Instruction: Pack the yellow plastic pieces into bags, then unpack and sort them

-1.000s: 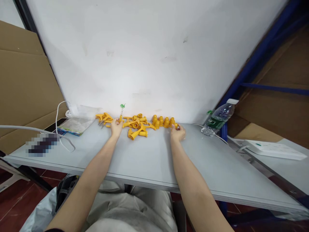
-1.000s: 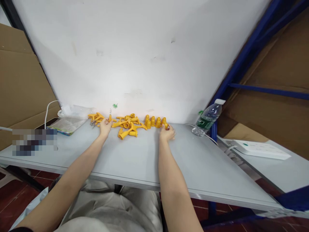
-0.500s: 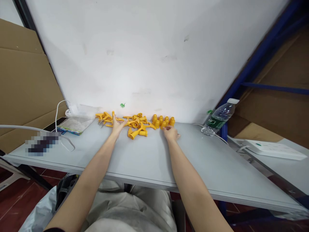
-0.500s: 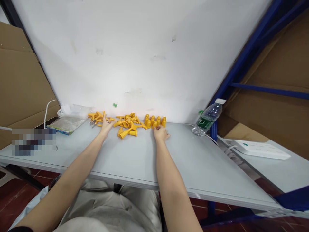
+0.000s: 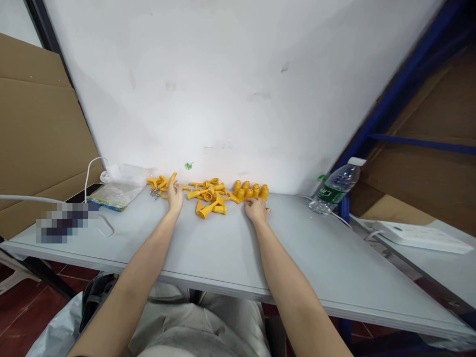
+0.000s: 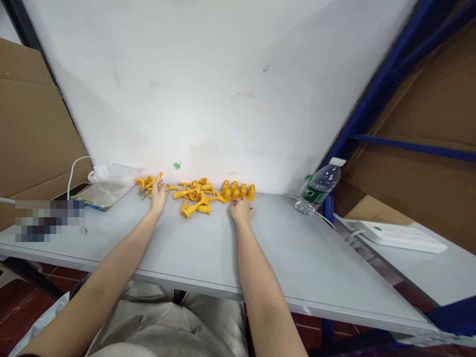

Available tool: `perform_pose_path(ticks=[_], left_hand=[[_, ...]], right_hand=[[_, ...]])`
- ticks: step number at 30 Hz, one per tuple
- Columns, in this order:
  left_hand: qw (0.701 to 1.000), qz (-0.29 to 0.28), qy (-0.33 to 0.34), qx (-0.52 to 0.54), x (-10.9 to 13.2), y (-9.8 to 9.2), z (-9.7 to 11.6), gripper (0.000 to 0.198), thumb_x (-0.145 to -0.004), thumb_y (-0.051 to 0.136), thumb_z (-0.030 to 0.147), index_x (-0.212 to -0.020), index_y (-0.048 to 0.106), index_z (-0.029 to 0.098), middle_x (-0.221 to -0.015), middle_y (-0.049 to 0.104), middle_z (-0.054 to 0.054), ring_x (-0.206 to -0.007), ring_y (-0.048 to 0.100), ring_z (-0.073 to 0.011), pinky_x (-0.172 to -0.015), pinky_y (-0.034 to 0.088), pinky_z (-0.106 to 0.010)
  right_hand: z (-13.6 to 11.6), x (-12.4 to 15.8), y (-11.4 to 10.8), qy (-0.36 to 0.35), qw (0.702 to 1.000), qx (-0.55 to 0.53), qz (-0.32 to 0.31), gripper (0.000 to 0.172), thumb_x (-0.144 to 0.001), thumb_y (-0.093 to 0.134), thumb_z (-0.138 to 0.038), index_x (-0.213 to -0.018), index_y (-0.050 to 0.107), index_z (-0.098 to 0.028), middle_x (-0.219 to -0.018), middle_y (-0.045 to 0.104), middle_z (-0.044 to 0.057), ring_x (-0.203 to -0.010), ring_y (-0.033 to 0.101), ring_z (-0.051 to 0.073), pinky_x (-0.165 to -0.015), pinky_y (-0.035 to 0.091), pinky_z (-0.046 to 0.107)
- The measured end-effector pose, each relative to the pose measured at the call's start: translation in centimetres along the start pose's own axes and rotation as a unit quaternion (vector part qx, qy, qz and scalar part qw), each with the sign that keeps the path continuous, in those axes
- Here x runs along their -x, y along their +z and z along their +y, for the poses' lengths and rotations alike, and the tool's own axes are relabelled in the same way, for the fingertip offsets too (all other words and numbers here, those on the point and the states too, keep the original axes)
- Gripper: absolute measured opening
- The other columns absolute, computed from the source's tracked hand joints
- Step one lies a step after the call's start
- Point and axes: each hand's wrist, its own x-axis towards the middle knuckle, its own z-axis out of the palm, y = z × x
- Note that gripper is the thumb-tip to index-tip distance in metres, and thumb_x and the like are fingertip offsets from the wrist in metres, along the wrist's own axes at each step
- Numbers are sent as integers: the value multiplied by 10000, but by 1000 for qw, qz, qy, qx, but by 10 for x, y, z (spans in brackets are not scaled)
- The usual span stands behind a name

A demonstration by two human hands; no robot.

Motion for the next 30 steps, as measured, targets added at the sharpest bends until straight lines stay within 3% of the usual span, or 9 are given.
perform_pose_path(ticks=[2,5,12,20,26,30], left_hand=[[997,16,16,-69,-6,-3,0,412,-863,409,227,-1250,549,248,-1254,601,-90,-1184,539,-224,-1033,424,-406],[981,-4,19,-194,-17,-11,-2,423,-847,428,231,-1250,555,241,-1308,578,-111,-1288,452,-293,-1086,326,-528],[909,-154,60,-382,-36,-36,-31,441,-908,367,338,-1309,538,276,-1519,397,-108,-1456,218,-297,-1120,154,-645],[867,-218,71,-443,-49,-45,-35,562,-844,479,551,-1331,540,278,-1590,258,-122,-1475,153,-363,-1111,195,-641],[856,-213,73,-465,-44,-32,-35,594,-921,358,417,-1456,387,161,-1607,198,-130,-1487,158,-286,-1171,209,-510],[862,-172,69,-472,-43,-16,-36,551,-926,331,320,-1433,428,126,-1593,241,-130,-1479,196,-266,-1177,223,-481]], right_hand=[[3,0,3,-19,1000,1,14,243,-819,520,-384,-706,665,-226,-858,568,92,-960,558,285,-816,428,550],[4,0,5,-9,999,31,7,204,-799,523,-325,-698,668,-224,-848,571,92,-940,563,294,-793,429,570],[6,1,5,-64,997,19,34,229,-822,495,-300,-667,645,-224,-761,523,55,-881,566,264,-780,436,546],[-4,4,-2,17,995,73,-60,174,-825,509,-233,-792,680,-224,-962,584,97,-1045,538,302,-852,405,546],[-16,6,-13,39,990,94,-97,192,-841,506,-214,-841,697,-226,-1014,598,101,-1088,514,280,-896,386,483],[-18,6,-15,45,989,96,-99,209,-852,496,-213,-850,705,-224,-1035,599,114,-1109,510,293,-908,379,501]])
